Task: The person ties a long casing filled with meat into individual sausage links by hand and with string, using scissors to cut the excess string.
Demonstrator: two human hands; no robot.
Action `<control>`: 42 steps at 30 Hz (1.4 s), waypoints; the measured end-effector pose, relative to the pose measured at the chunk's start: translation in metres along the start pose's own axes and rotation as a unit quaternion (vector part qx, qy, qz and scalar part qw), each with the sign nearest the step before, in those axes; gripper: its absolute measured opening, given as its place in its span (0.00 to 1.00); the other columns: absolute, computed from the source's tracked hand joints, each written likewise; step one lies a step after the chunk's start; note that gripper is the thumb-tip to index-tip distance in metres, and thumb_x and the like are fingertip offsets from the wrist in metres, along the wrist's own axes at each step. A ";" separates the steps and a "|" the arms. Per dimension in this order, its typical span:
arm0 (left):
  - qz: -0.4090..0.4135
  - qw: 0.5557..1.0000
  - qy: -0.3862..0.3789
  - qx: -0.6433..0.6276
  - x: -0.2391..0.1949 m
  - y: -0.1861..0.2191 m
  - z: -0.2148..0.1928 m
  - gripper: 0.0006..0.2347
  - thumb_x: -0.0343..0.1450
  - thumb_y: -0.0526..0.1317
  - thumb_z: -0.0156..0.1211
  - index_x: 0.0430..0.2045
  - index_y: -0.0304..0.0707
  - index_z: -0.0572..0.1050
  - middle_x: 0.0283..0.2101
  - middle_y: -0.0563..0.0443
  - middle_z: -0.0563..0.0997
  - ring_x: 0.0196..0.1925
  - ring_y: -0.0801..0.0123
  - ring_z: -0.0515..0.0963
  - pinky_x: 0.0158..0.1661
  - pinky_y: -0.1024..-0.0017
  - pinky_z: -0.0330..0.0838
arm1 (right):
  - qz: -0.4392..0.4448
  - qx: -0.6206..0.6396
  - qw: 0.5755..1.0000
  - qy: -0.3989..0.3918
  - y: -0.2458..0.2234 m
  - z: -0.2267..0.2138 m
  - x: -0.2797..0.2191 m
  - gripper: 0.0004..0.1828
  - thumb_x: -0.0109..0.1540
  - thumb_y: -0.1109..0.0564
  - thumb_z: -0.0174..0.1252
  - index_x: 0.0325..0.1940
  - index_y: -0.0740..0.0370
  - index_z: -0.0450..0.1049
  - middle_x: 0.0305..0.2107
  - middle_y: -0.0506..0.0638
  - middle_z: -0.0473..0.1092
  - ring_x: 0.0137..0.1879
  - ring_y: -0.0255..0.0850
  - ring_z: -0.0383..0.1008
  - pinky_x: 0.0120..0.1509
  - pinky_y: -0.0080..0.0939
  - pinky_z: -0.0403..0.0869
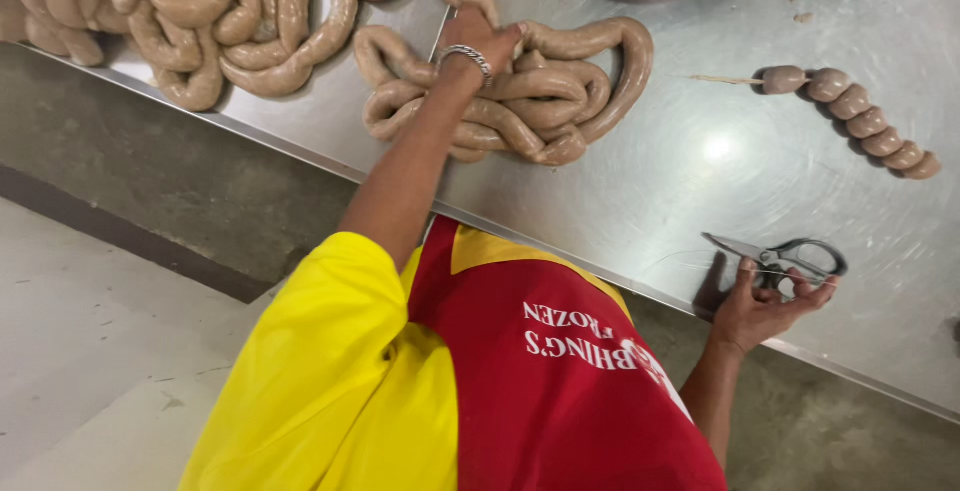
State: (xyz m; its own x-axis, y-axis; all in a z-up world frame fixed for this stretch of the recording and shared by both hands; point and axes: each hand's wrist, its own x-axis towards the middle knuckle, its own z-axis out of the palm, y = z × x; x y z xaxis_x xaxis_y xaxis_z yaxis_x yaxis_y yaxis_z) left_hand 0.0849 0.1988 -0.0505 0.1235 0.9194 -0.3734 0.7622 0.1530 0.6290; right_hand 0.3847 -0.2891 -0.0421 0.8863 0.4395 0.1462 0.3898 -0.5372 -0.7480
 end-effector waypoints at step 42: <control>0.245 0.954 -0.175 0.002 -0.086 0.070 -0.261 0.17 0.74 0.47 0.61 0.48 0.33 0.71 0.47 0.38 0.74 0.45 0.53 0.74 0.43 0.57 0.65 | 0.006 0.059 0.998 0.004 -0.016 -0.005 -0.001 0.56 0.68 0.62 0.78 0.84 0.51 0.41 0.59 0.52 0.65 0.36 0.30 0.59 0.41 0.29 0.67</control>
State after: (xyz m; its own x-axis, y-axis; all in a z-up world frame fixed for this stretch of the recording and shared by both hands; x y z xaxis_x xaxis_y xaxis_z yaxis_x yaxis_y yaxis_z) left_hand -0.0381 0.2248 0.2041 0.6686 0.7037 -0.2403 0.5610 -0.2653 0.7841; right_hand 0.3785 -0.2844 -0.0269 0.8929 0.4273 0.1420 0.3477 -0.4541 -0.8203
